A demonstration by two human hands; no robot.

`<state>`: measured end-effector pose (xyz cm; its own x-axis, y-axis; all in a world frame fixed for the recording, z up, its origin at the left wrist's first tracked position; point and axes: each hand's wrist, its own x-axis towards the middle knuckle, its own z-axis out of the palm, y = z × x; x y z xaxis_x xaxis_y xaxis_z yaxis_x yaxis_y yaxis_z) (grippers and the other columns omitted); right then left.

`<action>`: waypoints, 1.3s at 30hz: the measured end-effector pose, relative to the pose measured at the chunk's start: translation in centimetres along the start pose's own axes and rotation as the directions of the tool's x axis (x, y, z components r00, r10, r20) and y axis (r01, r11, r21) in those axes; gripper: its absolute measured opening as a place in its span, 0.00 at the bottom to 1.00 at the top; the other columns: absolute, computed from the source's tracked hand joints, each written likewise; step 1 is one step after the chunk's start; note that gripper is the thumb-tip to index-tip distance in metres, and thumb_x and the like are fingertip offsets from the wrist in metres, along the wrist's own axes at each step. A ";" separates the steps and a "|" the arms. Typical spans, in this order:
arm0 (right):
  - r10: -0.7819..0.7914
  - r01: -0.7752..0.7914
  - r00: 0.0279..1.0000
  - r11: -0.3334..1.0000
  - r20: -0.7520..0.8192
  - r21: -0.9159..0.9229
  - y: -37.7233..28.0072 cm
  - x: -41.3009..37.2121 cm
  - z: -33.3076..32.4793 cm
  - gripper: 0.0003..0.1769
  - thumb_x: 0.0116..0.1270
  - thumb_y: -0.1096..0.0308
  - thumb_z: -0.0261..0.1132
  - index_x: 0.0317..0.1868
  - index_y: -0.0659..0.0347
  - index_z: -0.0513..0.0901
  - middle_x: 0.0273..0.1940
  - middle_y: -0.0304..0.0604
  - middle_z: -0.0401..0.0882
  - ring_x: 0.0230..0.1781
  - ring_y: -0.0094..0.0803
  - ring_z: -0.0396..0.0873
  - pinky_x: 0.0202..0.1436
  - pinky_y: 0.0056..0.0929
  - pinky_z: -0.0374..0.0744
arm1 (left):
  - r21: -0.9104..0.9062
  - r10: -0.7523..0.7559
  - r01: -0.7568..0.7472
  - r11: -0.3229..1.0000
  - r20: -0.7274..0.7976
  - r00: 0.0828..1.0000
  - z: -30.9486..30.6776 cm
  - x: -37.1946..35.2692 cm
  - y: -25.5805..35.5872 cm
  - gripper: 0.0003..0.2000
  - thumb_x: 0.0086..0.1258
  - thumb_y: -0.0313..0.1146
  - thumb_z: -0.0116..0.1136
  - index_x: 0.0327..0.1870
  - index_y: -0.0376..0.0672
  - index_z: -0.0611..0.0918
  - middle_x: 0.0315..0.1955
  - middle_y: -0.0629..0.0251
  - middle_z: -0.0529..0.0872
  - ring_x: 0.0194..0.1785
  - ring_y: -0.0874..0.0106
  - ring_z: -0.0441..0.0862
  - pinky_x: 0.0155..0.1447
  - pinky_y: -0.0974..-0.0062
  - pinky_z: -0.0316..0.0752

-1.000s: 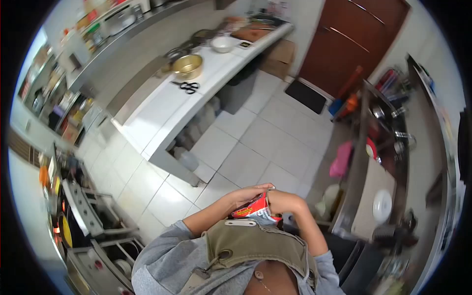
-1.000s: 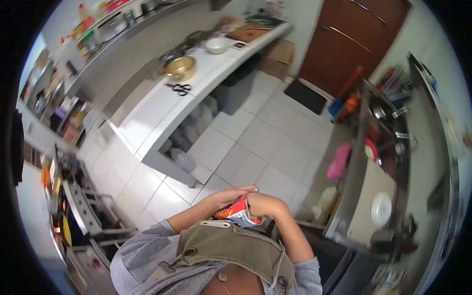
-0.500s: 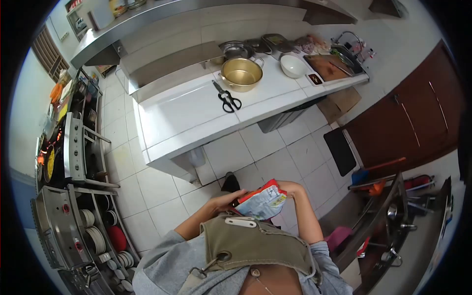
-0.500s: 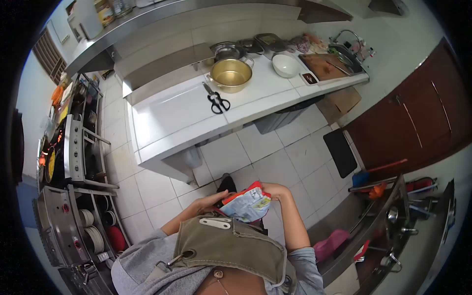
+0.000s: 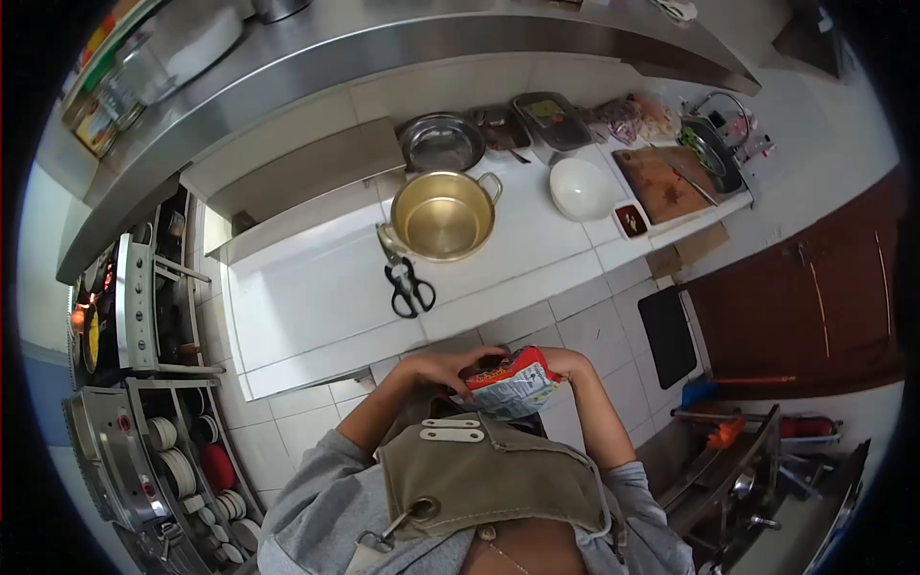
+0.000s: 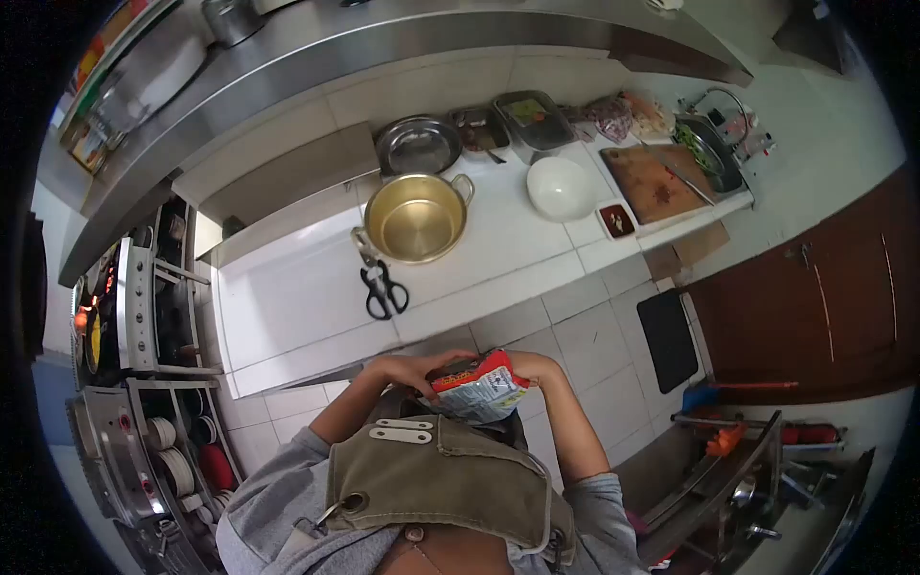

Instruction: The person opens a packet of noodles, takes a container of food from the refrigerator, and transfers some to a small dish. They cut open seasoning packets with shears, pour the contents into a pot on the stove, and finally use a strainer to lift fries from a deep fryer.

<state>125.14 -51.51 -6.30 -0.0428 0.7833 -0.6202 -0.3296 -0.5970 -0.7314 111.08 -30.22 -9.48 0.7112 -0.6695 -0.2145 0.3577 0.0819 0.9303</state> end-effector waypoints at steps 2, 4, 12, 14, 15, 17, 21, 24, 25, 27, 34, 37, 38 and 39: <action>-0.021 0.025 0.999 0.996 0.038 -0.090 -1.5 -0.1 -3.2 0.19 0.61 0.67 0.61 0.49 0.70 0.76 0.42 0.43 0.80 0.40 0.25 0.76 0.43 0.22 0.75 | -0.190 -0.023 0.009 0.982 -0.075 0.997 -0.8 1.3 1.8 0.50 0.46 0.23 0.64 0.70 0.48 0.45 0.60 0.59 0.61 0.51 0.72 0.69 0.53 0.75 0.67; 0.028 -0.017 0.999 0.967 0.039 -0.253 -4.1 -1.1 -5.4 0.20 0.58 0.67 0.63 0.49 0.70 0.76 0.46 0.46 0.78 0.46 0.27 0.74 0.49 0.24 0.73 | -0.168 0.016 -0.043 0.985 -0.159 0.987 -1.0 2.5 4.0 0.49 0.46 0.22 0.64 0.70 0.49 0.45 0.61 0.58 0.59 0.54 0.71 0.68 0.55 0.75 0.66; -0.168 0.305 0.948 0.730 0.271 -0.612 -11.6 -0.4 -14.4 0.17 0.50 0.71 0.65 0.40 0.72 0.78 0.35 0.50 0.81 0.35 0.23 0.72 0.41 0.28 0.73 | -0.164 0.163 -0.256 0.953 -0.433 0.887 -2.8 7.8 7.9 0.49 0.48 0.14 0.62 0.70 0.49 0.44 0.62 0.49 0.65 0.62 0.67 0.66 0.61 0.73 0.64; -0.157 0.362 0.926 0.623 0.342 -0.694 -12.5 1.0 -14.8 0.11 0.50 0.73 0.62 0.32 0.74 0.77 0.29 0.59 0.79 0.30 0.28 0.76 0.37 0.32 0.74 | -0.181 0.193 -0.323 0.929 -0.508 0.839 -2.5 7.8 7.6 0.50 0.46 0.16 0.63 0.70 0.48 0.45 0.60 0.50 0.67 0.62 0.67 0.66 0.61 0.73 0.64; -0.128 0.376 0.915 0.614 0.382 -0.694 -13.2 1.6 -14.4 0.11 0.50 0.73 0.62 0.32 0.74 0.77 0.29 0.59 0.79 0.30 0.28 0.76 0.37 0.32 0.74 | -0.185 0.193 -0.343 0.921 -0.549 0.813 -2.1 7.7 7.1 0.50 0.46 0.16 0.63 0.70 0.48 0.45 0.60 0.50 0.67 0.62 0.67 0.66 0.61 0.73 0.64; -0.234 0.360 0.930 0.433 0.283 -0.826 -14.6 2.1 -13.2 0.08 0.51 0.75 0.59 0.30 0.73 0.77 0.30 0.62 0.78 0.34 0.45 0.80 0.39 0.36 0.74 | -0.201 0.186 -0.424 0.883 -0.679 0.710 -0.9 7.8 6.1 0.50 0.44 0.15 0.62 0.70 0.47 0.46 0.60 0.50 0.67 0.62 0.68 0.66 0.62 0.74 0.63; -0.195 0.554 0.830 0.181 0.523 -0.812 -16.4 4.9 -12.0 0.07 0.53 0.77 0.56 0.30 0.72 0.77 0.32 0.63 0.77 0.37 0.55 0.77 0.41 0.41 0.74 | -0.196 0.172 -0.540 0.818 -0.814 0.555 1.9 7.2 4.7 0.48 0.42 0.14 0.61 0.69 0.46 0.50 0.62 0.56 0.65 0.62 0.70 0.65 0.62 0.74 0.64; -0.337 0.708 0.703 0.243 0.626 -0.663 -20.6 4.2 -8.6 0.09 0.55 0.77 0.57 0.36 0.69 0.79 0.31 0.57 0.79 0.33 0.48 0.78 0.38 0.36 0.75 | -0.130 0.134 -0.626 0.769 -0.925 0.357 4.5 5.6 3.4 0.42 0.44 0.13 0.62 0.66 0.41 0.60 0.57 0.62 0.72 0.57 0.75 0.70 0.61 0.76 0.66; -0.416 0.716 0.692 0.293 0.590 -0.634 -21.5 4.2 -7.5 0.10 0.55 0.76 0.59 0.38 0.68 0.79 0.31 0.54 0.80 0.31 0.44 0.79 0.37 0.32 0.76 | -0.110 0.088 -0.574 0.812 -0.948 0.306 5.7 4.8 2.7 0.38 0.47 0.11 0.60 0.64 0.40 0.63 0.54 0.64 0.75 0.55 0.76 0.72 0.60 0.78 0.66; -0.354 0.760 0.648 0.345 0.674 -0.550 -22.3 5.2 -5.8 0.11 0.58 0.75 0.58 0.41 0.67 0.78 0.30 0.52 0.80 0.28 0.42 0.79 0.33 0.31 0.75 | -0.016 0.086 -0.618 0.786 -0.987 0.136 7.9 3.3 3.5 0.34 0.47 0.13 0.63 0.61 0.36 0.67 0.50 0.66 0.77 0.53 0.78 0.73 0.57 0.80 0.68; 0.139 0.676 0.485 0.567 0.863 -0.471 -22.9 10.6 0.0 0.13 0.56 0.72 0.63 0.42 0.68 0.76 0.33 0.50 0.82 0.32 0.29 0.81 0.38 0.27 0.76 | -0.011 0.084 -0.594 0.804 -0.988 0.132 10.5 -1.9 1.3 0.35 0.44 0.15 0.66 0.59 0.35 0.69 0.44 0.70 0.79 0.46 0.83 0.73 0.52 0.83 0.70; 0.158 0.515 0.544 0.712 0.824 -0.477 -22.6 12.0 2.3 0.14 0.55 0.74 0.64 0.43 0.68 0.77 0.32 0.45 0.82 0.33 0.20 0.77 0.39 0.24 0.76 | 0.008 0.132 -0.578 0.816 -0.976 0.173 9.7 -5.5 0.9 0.34 0.43 0.16 0.66 0.58 0.34 0.71 0.44 0.70 0.80 0.45 0.83 0.74 0.51 0.83 0.70; 0.220 0.599 0.567 0.552 0.794 -0.581 -22.9 12.7 2.9 0.16 0.58 0.77 0.61 0.48 0.69 0.77 0.36 0.43 0.82 0.35 0.16 0.75 0.39 0.20 0.77 | 0.018 0.152 -0.544 0.839 -0.967 0.203 9.2 -6.9 0.9 0.34 0.43 0.16 0.66 0.58 0.34 0.71 0.43 0.70 0.80 0.45 0.83 0.74 0.51 0.83 0.70; 0.199 0.594 0.583 0.558 0.788 -0.580 -22.8 12.7 3.7 0.16 0.58 0.77 0.61 0.48 0.69 0.77 0.36 0.43 0.82 0.35 0.16 0.75 0.39 0.20 0.77 | 0.031 0.173 -0.510 0.860 -0.957 0.234 8.7 -8.4 0.9 0.34 0.43 0.16 0.66 0.58 0.34 0.71 0.43 0.70 0.80 0.45 0.83 0.74 0.51 0.83 0.70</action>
<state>128.63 -27.34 3.52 -0.8336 0.4742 -0.2832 0.3376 0.0316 -0.9408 100.20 -30.94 -4.22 0.8076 0.5635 -0.1739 -0.0739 0.3892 0.9182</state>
